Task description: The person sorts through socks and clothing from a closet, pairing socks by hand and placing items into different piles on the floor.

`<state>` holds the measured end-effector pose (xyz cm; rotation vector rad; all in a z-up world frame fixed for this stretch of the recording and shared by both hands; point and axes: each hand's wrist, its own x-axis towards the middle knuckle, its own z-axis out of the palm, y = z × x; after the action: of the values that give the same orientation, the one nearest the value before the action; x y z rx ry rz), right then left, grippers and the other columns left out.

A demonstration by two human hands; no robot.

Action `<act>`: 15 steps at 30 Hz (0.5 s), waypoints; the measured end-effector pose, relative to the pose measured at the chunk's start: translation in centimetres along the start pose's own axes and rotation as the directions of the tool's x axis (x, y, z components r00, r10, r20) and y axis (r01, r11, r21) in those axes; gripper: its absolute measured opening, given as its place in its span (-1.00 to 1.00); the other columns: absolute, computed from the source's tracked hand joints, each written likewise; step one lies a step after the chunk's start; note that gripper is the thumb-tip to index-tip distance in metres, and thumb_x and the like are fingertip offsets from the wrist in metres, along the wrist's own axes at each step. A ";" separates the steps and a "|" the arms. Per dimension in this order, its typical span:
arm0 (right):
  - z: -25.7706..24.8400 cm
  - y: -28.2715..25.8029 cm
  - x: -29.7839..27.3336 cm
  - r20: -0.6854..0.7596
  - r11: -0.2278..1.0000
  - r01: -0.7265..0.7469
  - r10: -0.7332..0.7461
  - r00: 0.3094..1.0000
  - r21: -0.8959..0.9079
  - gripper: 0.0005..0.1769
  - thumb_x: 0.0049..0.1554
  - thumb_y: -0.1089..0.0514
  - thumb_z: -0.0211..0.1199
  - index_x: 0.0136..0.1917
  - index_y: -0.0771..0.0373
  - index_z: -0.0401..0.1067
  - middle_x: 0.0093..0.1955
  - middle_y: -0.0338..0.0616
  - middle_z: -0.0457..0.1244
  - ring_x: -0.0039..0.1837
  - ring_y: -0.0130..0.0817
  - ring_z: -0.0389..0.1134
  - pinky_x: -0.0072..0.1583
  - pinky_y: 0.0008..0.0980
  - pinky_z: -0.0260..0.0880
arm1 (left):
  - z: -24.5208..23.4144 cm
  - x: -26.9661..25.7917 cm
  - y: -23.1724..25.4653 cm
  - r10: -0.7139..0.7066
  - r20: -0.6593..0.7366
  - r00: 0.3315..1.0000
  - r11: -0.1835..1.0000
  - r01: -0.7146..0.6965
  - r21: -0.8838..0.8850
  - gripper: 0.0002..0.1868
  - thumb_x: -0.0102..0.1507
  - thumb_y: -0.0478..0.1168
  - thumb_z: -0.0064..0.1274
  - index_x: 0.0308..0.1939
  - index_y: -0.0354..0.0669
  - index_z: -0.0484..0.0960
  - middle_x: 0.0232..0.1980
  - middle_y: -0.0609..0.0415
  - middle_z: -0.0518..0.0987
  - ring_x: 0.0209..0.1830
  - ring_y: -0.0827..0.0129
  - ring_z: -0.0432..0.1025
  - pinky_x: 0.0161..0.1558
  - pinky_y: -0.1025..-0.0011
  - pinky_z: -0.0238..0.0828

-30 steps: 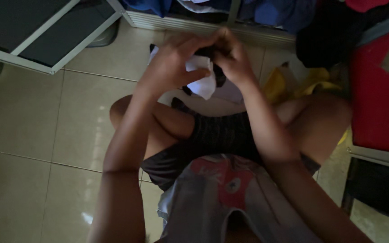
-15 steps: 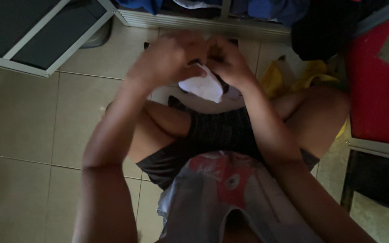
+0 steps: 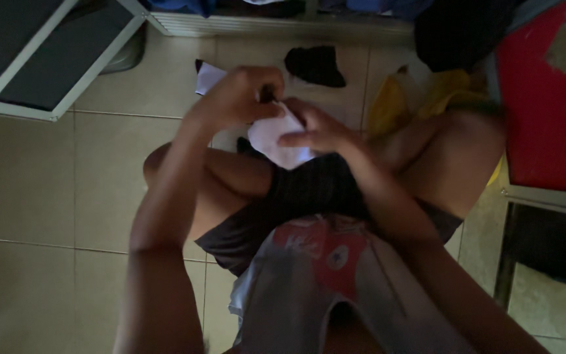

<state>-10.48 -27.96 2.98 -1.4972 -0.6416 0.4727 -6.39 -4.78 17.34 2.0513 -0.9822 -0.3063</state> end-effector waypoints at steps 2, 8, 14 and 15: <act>0.8 1.3 -0.3 -0.020 0.971 -0.199 0.199 0.980 -0.129 -0.36 0.07 0.03 0.47 0.34 0.28 0.38 0.17 -0.11 0.38 0.20 -0.28 0.41 0.24 -0.24 0.40 | 1.4 -0.4 -0.8 0.007 -0.024 1.000 0.999 -0.008 -0.034 -0.70 0.15 -0.31 0.37 -0.14 -0.28 0.57 -0.24 -0.01 0.58 -0.30 0.33 0.49 -0.24 0.32 0.45; 0.1 2.7 -1.2 -0.157 0.968 -0.229 0.244 0.957 0.103 -0.41 0.04 0.07 0.43 0.30 0.29 0.41 0.14 -0.13 0.39 0.17 -0.30 0.42 0.21 -0.27 0.43 | 4.4 -2.2 -4.0 -0.181 -0.141 0.973 0.811 0.067 -0.581 -0.32 0.19 -0.18 0.43 0.33 -0.12 0.44 0.08 0.09 0.55 0.05 0.27 0.51 0.14 0.24 0.55; -2.0 0.6 -0.1 -0.156 0.752 0.460 -0.443 0.883 0.472 -0.63 0.16 -0.07 0.41 0.17 0.12 0.56 0.33 -0.11 0.31 0.33 -0.29 0.30 0.31 -0.28 0.31 | 13.0 -3.6 -6.2 -0.147 -0.321 0.935 0.675 -0.143 -0.724 -0.18 0.24 0.15 0.26 0.48 -0.03 0.30 0.32 0.03 0.47 0.23 0.20 0.43 0.19 0.18 0.47; -3.2 0.3 0.3 -0.096 0.854 0.443 -0.434 0.896 0.274 -0.75 0.22 -0.06 0.45 0.04 0.09 0.53 0.50 -0.03 0.18 0.51 -0.17 0.19 0.46 -0.17 0.24 | 14.4 -3.3 -6.9 -0.329 -0.267 0.906 0.401 -0.122 -0.908 -0.21 0.34 0.25 0.19 0.41 -0.23 0.34 0.27 -0.12 0.50 0.23 0.08 0.43 0.18 0.12 0.46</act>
<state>-8.19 -30.17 2.85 -1.0342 -0.8265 0.1762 -12.41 -8.19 2.56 1.0277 -0.2384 -0.3537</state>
